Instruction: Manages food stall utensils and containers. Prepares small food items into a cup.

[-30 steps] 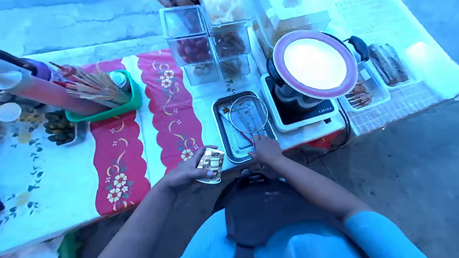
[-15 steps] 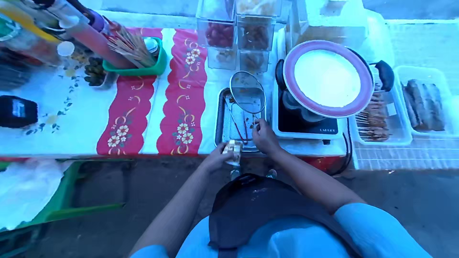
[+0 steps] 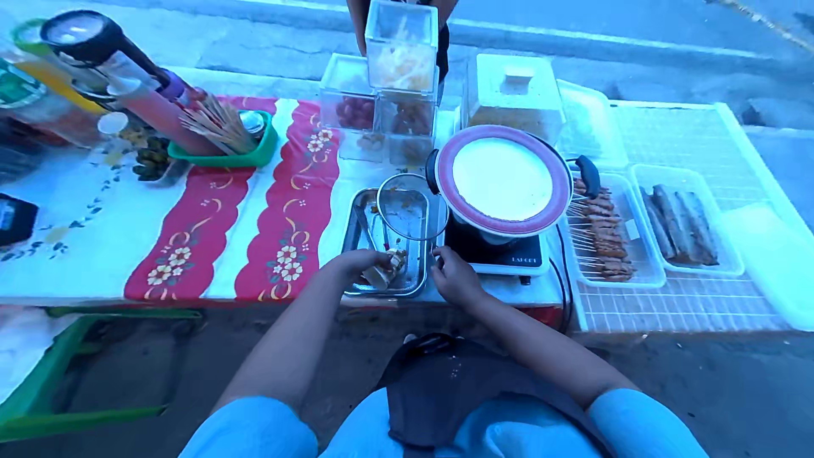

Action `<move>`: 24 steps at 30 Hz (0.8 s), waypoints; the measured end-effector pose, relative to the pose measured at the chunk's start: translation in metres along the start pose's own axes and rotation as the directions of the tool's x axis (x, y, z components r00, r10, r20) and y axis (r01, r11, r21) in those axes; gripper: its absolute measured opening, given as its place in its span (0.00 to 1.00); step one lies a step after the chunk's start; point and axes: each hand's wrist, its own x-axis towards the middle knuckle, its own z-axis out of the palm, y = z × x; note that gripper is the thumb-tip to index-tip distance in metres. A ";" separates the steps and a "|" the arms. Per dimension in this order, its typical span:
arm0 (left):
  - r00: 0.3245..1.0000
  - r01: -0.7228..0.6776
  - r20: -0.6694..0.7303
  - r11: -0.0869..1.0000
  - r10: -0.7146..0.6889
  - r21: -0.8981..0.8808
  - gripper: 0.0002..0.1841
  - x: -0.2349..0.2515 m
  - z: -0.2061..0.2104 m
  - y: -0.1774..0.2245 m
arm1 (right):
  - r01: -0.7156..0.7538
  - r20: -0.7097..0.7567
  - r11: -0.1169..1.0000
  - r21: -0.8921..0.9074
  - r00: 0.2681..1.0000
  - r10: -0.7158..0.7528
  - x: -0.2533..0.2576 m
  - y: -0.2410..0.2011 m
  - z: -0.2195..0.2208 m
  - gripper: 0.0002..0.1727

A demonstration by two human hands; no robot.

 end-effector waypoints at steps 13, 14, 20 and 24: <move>0.921 -0.389 0.007 0.916 0.390 0.094 0.58 -0.147 -0.074 -0.084 | 0.075 0.116 0.970 -0.230 0.992 -0.049 0.053 -0.028 0.043 0.28; 0.901 -0.430 0.012 0.891 0.433 0.142 0.60 -0.152 -0.076 -0.085 | 0.131 0.108 0.974 -0.186 0.988 -0.112 0.048 -0.036 0.040 0.30; 0.670 -0.734 0.238 0.580 0.703 0.353 0.60 -0.186 -0.064 -0.045 | 0.165 0.207 0.647 0.745 0.864 -0.459 -0.021 -0.118 -0.025 0.32; 0.549 -0.801 0.357 0.354 0.756 0.483 0.54 -0.210 -0.032 0.016 | 0.104 0.217 0.559 0.823 0.851 -0.478 -0.034 -0.141 -0.060 0.22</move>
